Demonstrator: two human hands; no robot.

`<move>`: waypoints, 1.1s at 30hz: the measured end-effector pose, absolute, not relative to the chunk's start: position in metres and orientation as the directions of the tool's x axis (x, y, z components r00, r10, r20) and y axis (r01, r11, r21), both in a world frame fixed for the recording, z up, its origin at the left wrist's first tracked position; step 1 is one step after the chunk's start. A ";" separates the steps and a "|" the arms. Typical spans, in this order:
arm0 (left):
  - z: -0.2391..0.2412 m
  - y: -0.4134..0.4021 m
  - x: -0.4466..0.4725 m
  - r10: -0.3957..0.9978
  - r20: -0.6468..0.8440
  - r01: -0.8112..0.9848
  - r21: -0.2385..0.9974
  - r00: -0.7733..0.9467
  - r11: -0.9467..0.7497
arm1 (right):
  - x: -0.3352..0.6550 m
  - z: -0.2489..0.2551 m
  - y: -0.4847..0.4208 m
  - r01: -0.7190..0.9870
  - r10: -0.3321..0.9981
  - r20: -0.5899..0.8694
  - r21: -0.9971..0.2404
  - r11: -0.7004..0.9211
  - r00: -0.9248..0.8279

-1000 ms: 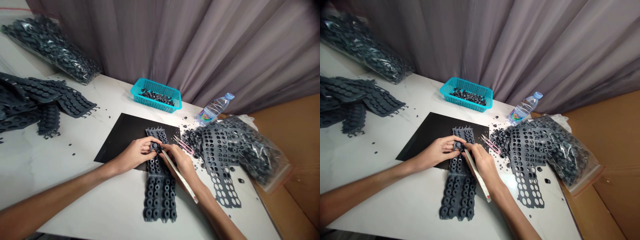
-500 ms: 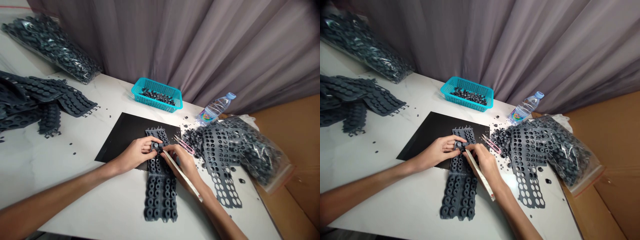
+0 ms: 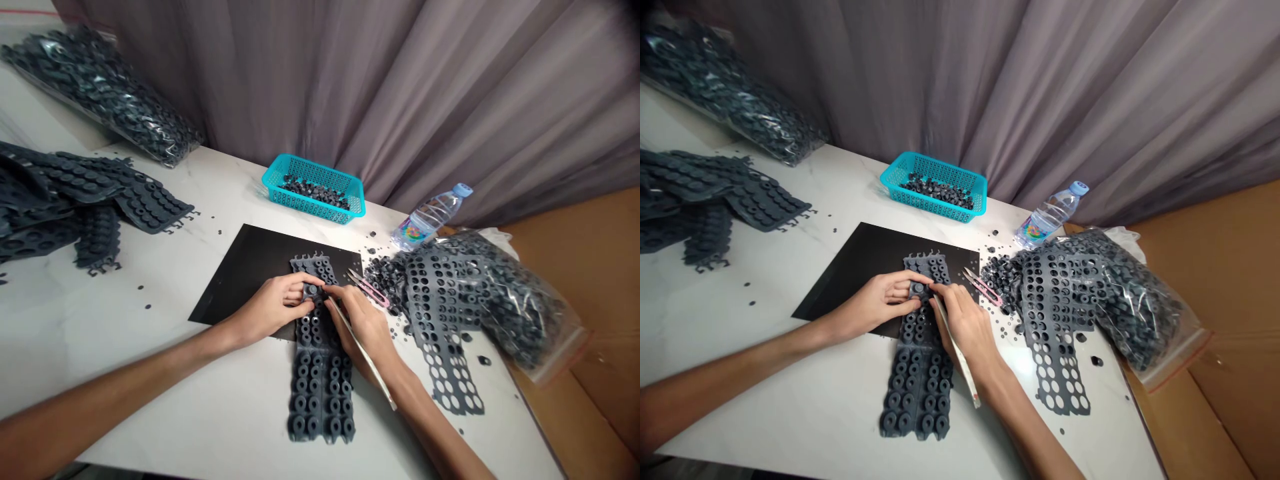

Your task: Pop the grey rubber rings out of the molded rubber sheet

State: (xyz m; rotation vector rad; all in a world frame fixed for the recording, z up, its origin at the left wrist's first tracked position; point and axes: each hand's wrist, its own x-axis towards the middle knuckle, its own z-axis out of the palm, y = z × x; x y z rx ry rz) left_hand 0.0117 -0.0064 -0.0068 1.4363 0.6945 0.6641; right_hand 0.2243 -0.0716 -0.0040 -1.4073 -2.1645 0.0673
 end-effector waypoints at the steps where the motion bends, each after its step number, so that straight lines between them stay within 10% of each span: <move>1: -0.006 -0.006 0.012 0.766 -0.025 0.003 1.000 0.643 0.030 | 0.223 -0.004 -0.073 0.833 0.871 0.413 -0.358 0.423 -0.265; 9: -0.004 -0.004 0.012 0.773 -0.063 0.087 0.996 0.631 0.010 | 0.231 0.005 -0.075 0.726 0.935 0.319 -0.679 0.114 0.152; 16: -0.003 -0.004 0.007 0.742 -0.060 0.072 0.997 0.668 0.016 | 0.280 0.008 -0.073 0.905 0.929 0.300 -0.420 -0.074 0.215; 22: 0.002 -0.007 0.006 0.751 -0.045 0.061 0.998 0.658 0.007 | 0.248 0.014 -0.073 0.757 0.946 0.323 -0.622 0.198 0.018; 33: -0.008 -0.006 0.011 0.774 0.018 0.004 1.000 0.633 -0.027 | 0.225 0.011 -0.069 0.637 0.780 0.494 -0.470 0.612 -0.385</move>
